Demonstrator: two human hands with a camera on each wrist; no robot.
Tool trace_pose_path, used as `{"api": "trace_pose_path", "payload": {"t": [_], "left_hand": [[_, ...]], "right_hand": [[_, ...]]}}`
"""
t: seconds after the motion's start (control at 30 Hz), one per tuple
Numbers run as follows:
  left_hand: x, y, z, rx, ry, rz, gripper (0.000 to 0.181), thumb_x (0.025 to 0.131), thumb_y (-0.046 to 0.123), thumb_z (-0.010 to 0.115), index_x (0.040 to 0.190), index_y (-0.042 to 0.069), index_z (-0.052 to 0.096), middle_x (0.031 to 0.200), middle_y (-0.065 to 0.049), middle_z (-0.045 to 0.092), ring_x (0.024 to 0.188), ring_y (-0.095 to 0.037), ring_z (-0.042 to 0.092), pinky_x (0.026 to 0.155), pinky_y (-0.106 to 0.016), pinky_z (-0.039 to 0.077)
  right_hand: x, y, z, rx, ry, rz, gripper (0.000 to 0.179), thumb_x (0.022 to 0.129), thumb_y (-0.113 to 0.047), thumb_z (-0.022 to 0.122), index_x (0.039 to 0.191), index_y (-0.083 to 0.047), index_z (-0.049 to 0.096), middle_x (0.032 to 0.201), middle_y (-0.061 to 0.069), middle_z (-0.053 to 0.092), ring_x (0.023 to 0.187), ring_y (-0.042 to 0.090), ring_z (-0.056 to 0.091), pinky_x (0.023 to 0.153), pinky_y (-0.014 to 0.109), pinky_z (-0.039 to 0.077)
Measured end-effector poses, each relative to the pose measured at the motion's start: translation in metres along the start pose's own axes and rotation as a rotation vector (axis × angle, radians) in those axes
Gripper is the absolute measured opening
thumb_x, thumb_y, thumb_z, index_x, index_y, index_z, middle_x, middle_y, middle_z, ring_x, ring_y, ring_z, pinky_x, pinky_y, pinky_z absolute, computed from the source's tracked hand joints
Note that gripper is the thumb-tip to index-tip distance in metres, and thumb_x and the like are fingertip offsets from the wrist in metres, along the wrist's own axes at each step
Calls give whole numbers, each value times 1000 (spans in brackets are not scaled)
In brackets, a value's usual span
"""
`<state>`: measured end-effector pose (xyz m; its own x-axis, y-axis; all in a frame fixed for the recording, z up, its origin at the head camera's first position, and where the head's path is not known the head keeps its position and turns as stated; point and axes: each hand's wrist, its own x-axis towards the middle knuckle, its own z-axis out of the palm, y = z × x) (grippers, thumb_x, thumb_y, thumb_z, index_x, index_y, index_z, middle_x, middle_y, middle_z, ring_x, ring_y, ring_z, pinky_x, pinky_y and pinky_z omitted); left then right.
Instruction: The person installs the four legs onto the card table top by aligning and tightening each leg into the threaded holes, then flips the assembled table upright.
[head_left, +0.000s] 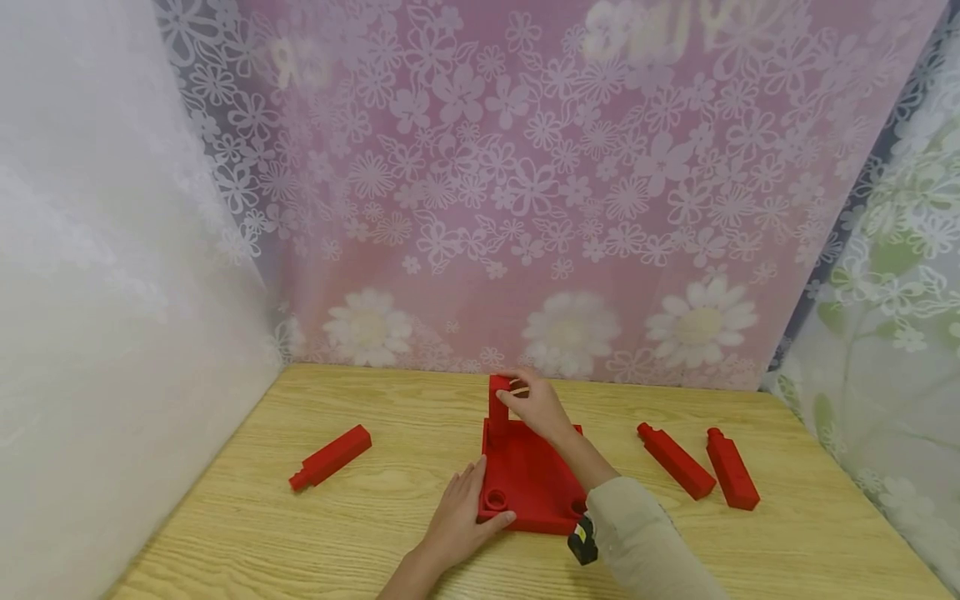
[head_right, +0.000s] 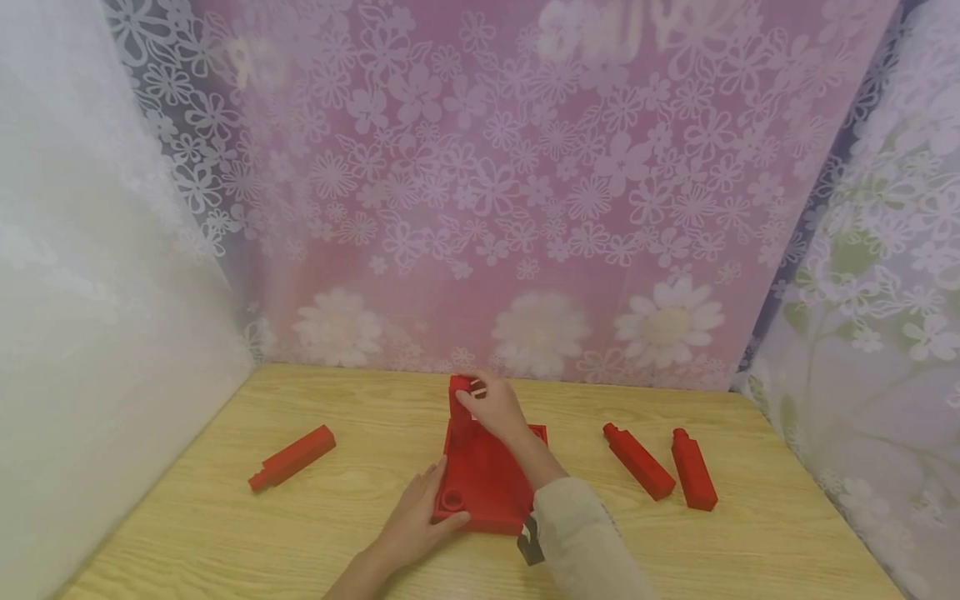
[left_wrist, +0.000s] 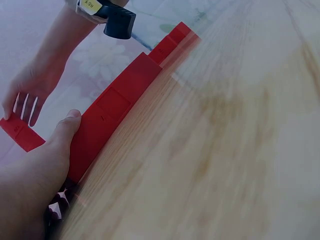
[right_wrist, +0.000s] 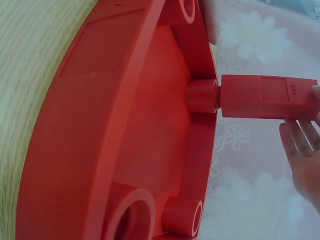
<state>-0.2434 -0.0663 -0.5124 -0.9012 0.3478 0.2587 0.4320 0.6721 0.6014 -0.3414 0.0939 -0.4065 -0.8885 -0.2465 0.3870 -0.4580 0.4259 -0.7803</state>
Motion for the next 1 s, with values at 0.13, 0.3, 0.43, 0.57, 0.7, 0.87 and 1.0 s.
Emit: {"api": "trace_pose_path", "payload": {"t": [0.13, 0.3, 0.43, 0.57, 0.7, 0.87, 1.0], "left_hand": [[0, 0, 0, 4, 2, 1, 91, 84, 62, 49, 144, 0, 20, 144, -16, 30, 132, -32, 24, 106, -49, 17], [0, 0, -1, 0, -2, -4, 91, 84, 62, 49, 145, 0, 20, 144, -15, 29, 132, -31, 24, 106, -48, 16], [0, 1, 0, 5, -2, 1, 91, 85, 61, 49, 144, 0, 20, 144, -16, 29, 132, -31, 24, 107, -48, 16], [0, 2, 1, 17, 2, 8, 91, 85, 62, 48, 144, -1, 20, 144, -16, 30, 132, -31, 24, 106, -47, 16], [0, 2, 0, 14, -1, 6, 91, 84, 62, 48, 144, 0, 20, 144, -16, 30, 132, -31, 24, 107, -47, 16], [0, 2, -1, 7, -5, 3, 91, 84, 63, 48, 145, 0, 19, 144, -16, 30, 132, -31, 24, 106, -47, 16], [0, 2, -1, 8, -8, 3, 91, 84, 63, 48, 145, 1, 19, 144, -15, 29, 132, -31, 24, 107, -47, 16]], "right_hand": [[2, 1, 0, -69, 16, 34, 36, 84, -23, 69, 118, -13, 61, 106, 5, 57, 87, 21, 58, 72, 36, 52], [2, 2, -2, -157, -30, -3, 45, 84, -28, 68, 126, -15, 58, 104, 5, 52, 83, 20, 55, 66, 34, 50], [-1, 2, -4, -155, -82, -32, 41, 91, -29, 59, 129, -15, 56, 113, 10, 46, 88, 23, 51, 71, 38, 47], [-4, 2, -6, -64, -94, -78, 35, 98, -21, 47, 130, -12, 54, 133, 13, 41, 114, 28, 43, 89, 46, 41], [-4, 2, -7, 3, -101, -111, 33, 98, -17, 45, 129, -7, 54, 135, 14, 44, 123, 30, 39, 95, 49, 37], [-4, 1, -5, 16, -100, -111, 32, 96, -18, 51, 125, -6, 56, 125, 14, 52, 111, 30, 49, 91, 48, 41], [-3, -1, -1, -33, -68, -91, 31, 93, -20, 57, 120, -7, 58, 113, 7, 57, 99, 25, 54, 85, 41, 46]]}}
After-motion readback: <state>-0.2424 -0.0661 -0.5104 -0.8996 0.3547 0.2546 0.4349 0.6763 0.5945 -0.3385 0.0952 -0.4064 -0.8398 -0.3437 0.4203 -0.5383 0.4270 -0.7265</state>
